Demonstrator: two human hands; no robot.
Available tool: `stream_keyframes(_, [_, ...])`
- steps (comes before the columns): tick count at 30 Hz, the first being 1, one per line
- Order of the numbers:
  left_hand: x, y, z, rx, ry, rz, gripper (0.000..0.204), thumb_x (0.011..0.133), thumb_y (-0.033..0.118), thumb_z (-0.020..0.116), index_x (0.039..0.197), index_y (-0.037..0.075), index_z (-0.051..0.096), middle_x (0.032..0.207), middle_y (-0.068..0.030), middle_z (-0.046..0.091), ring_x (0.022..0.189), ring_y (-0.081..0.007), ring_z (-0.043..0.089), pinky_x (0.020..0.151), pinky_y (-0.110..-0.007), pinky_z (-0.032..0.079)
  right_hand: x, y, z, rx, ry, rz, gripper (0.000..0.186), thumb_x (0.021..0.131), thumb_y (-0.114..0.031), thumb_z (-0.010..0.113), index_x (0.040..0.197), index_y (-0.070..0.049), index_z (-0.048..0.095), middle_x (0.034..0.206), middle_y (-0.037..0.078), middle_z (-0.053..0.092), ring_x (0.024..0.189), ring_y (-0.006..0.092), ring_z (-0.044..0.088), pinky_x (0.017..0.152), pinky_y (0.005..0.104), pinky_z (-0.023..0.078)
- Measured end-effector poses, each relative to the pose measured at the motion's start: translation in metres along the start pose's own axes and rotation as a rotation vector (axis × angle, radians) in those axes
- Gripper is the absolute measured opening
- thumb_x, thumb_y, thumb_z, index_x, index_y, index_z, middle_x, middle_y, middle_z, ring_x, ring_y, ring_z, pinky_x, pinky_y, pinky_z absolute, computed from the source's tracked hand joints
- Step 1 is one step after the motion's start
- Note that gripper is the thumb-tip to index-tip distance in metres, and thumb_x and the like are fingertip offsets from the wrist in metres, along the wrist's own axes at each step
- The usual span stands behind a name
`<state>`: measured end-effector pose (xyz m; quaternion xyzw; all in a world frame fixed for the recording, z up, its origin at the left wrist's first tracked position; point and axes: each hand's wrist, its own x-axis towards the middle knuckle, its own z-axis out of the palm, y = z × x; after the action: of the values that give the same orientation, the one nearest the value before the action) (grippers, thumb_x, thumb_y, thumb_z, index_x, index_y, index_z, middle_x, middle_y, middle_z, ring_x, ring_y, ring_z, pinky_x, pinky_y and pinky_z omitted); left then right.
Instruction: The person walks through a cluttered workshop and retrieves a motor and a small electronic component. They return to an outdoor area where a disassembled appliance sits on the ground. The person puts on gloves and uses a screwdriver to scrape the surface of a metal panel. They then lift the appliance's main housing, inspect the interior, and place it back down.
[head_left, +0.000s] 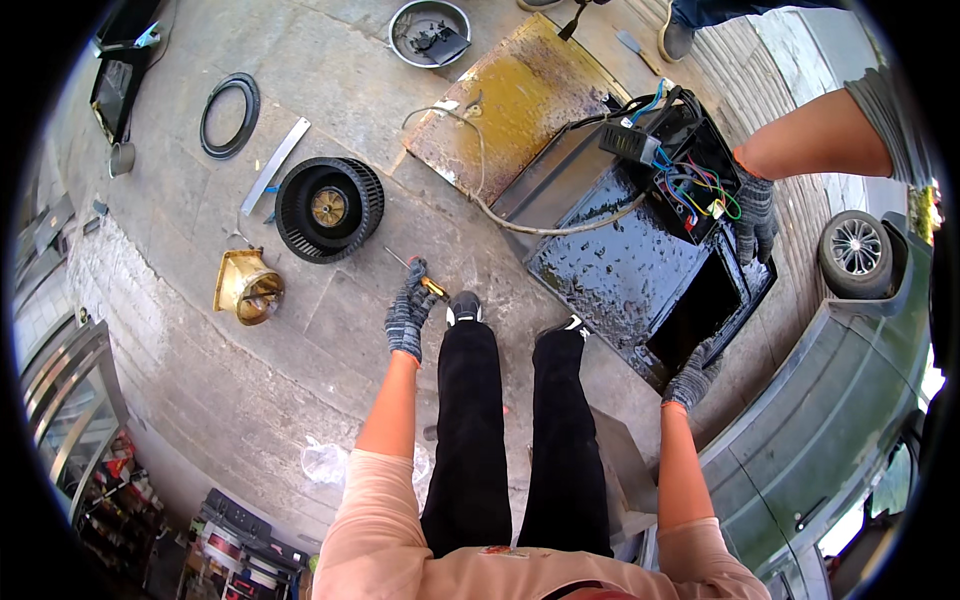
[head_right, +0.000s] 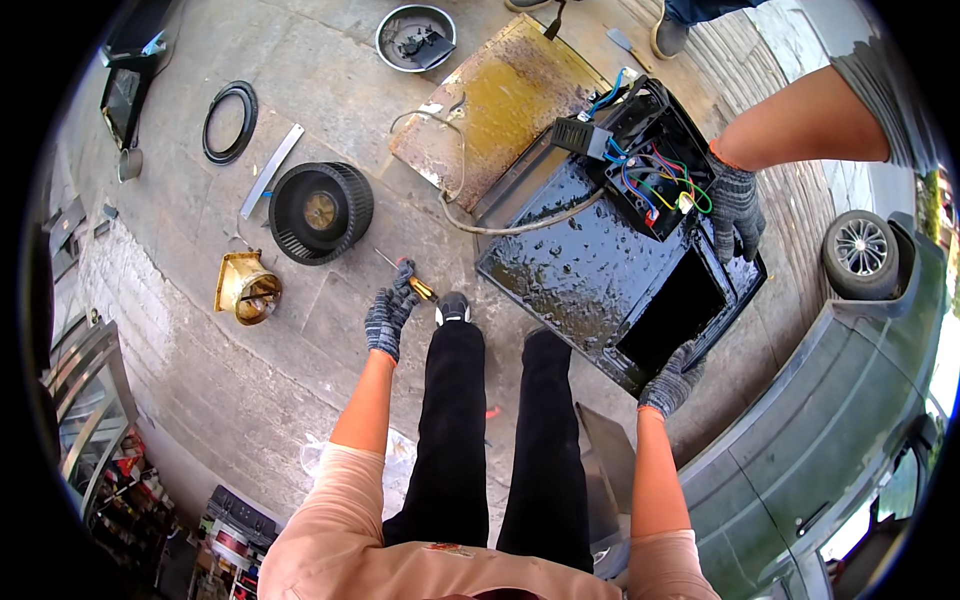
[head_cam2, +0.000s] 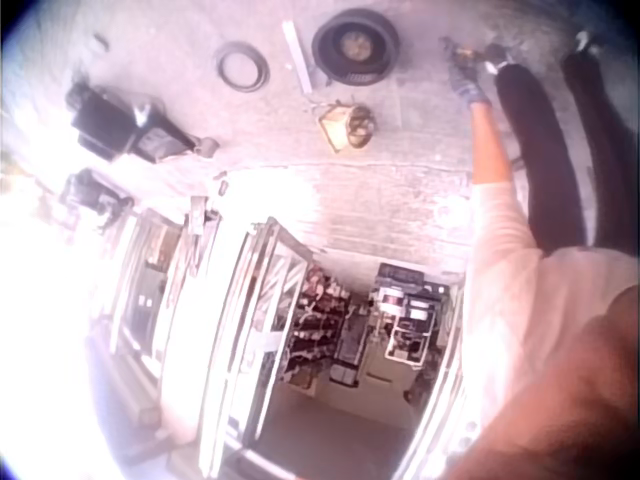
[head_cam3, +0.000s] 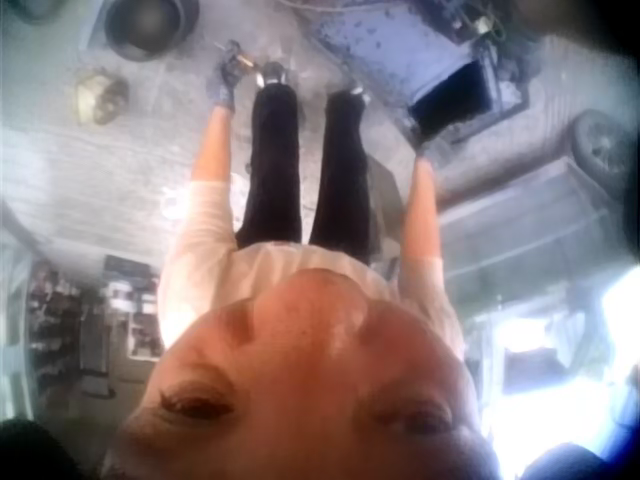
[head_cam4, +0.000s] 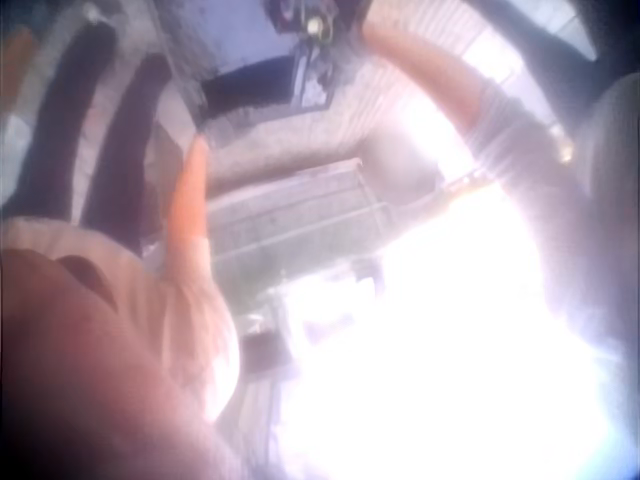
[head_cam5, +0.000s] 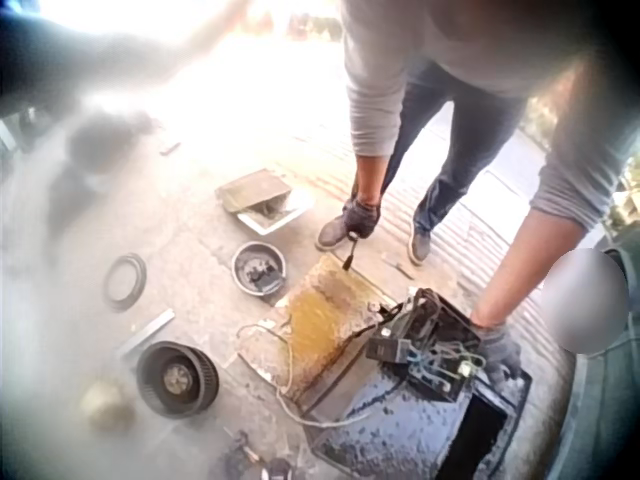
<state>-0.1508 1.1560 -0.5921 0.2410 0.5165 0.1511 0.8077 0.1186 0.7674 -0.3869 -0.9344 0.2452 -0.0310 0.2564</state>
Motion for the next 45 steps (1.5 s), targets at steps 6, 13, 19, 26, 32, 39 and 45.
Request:
stream_keyframes(6, [0.000, 0.020, 0.015, 0.041, 0.002, -0.167, 0.057, 0.096, 0.004, 0.059, 0.150, 0.005, 0.040, 0.140, -0.0012, 0.055, 0.115, -0.0137, 0.059, 0.099, -0.031, 0.051, -0.002, -0.003, -0.001, -0.156, 0.028, -0.045, 0.054, 0.098, -0.039, 0.060, 0.132, 0.002, 0.054, 0.126, 0.017, 0.063, 0.114, 0.0299, 0.059, 0.101, 0.0361, 0.042])
stream_keyframes(13, [0.007, -0.016, -0.017, 0.092, -0.010, 0.023, 0.037, 0.101, 0.017, 0.050, 0.130, -0.006, 0.046, 0.127, -0.0174, 0.059, 0.111, -0.0278, 0.063, 0.095, -0.042, 0.056, -0.004, 0.000, 0.003, -0.160, 0.042, -0.090, 0.055, 0.098, -0.040, 0.059, 0.132, 0.002, 0.055, 0.127, 0.018, 0.063, 0.117, 0.0324, 0.058, 0.102, 0.0375, 0.042])
stream_keyframes(19, [0.012, -0.027, -0.051, 0.456, 0.003, 0.067, 0.037, 0.104, 0.021, 0.045, 0.121, -0.012, 0.047, 0.115, -0.0267, 0.062, 0.105, -0.0377, 0.065, 0.093, -0.049, 0.059, 0.001, 0.004, 0.003, -0.136, 0.004, -0.028, 0.055, 0.098, -0.041, 0.058, 0.132, 0.002, 0.055, 0.128, 0.019, 0.063, 0.118, 0.0335, 0.058, 0.102, 0.0378, 0.041])
stream_keyframes(26, [0.009, -0.018, -0.043, -0.280, 0.118, -0.104, 0.036, 0.104, 0.021, 0.046, 0.119, -0.011, 0.048, 0.112, -0.0257, 0.063, 0.100, -0.0370, 0.068, 0.089, -0.049, 0.060, 0.001, 0.011, 0.000, -0.149, 0.022, -0.048, 0.060, 0.098, -0.044, 0.057, 0.134, 0.004, 0.053, 0.133, 0.020, 0.059, 0.122, 0.0346, 0.055, 0.105, 0.0378, 0.039])
stream_keyframes(32, [0.002, -0.020, -0.039, -0.188, 0.214, -0.077, 0.037, 0.104, 0.022, 0.045, 0.119, -0.011, 0.050, 0.113, -0.0238, 0.064, 0.098, -0.0343, 0.069, 0.087, -0.046, 0.061, 0.003, 0.009, 0.002, -0.167, -0.003, -0.072, 0.062, 0.098, -0.043, 0.058, 0.135, 0.005, 0.051, 0.137, 0.021, 0.057, 0.126, 0.0346, 0.052, 0.107, 0.0371, 0.037])
stream_keyframes(39, [0.005, -0.011, -0.020, -0.094, 0.105, -0.064, 0.039, 0.106, 0.022, 0.039, 0.126, -0.010, 0.051, 0.122, -0.0207, 0.063, 0.106, -0.0293, 0.067, 0.094, -0.040, 0.058, 0.004, 0.011, 0.004, -0.096, -0.023, -0.020, 0.060, 0.098, -0.041, 0.058, 0.135, 0.006, 0.051, 0.136, 0.021, 0.057, 0.125, 0.0351, 0.053, 0.107, 0.0370, 0.037])
stream_keyframes(45, [0.005, 0.004, 0.006, -0.016, 0.123, -0.094, 0.042, 0.105, 0.021, 0.038, 0.133, -0.006, 0.053, 0.133, -0.0154, 0.060, 0.109, -0.0253, 0.065, 0.096, -0.040, 0.056, 0.010, 0.025, 0.006, -0.112, 0.002, -0.080, 0.060, 0.098, -0.041, 0.057, 0.134, 0.007, 0.051, 0.135, 0.022, 0.058, 0.124, 0.0353, 0.054, 0.106, 0.0371, 0.039])
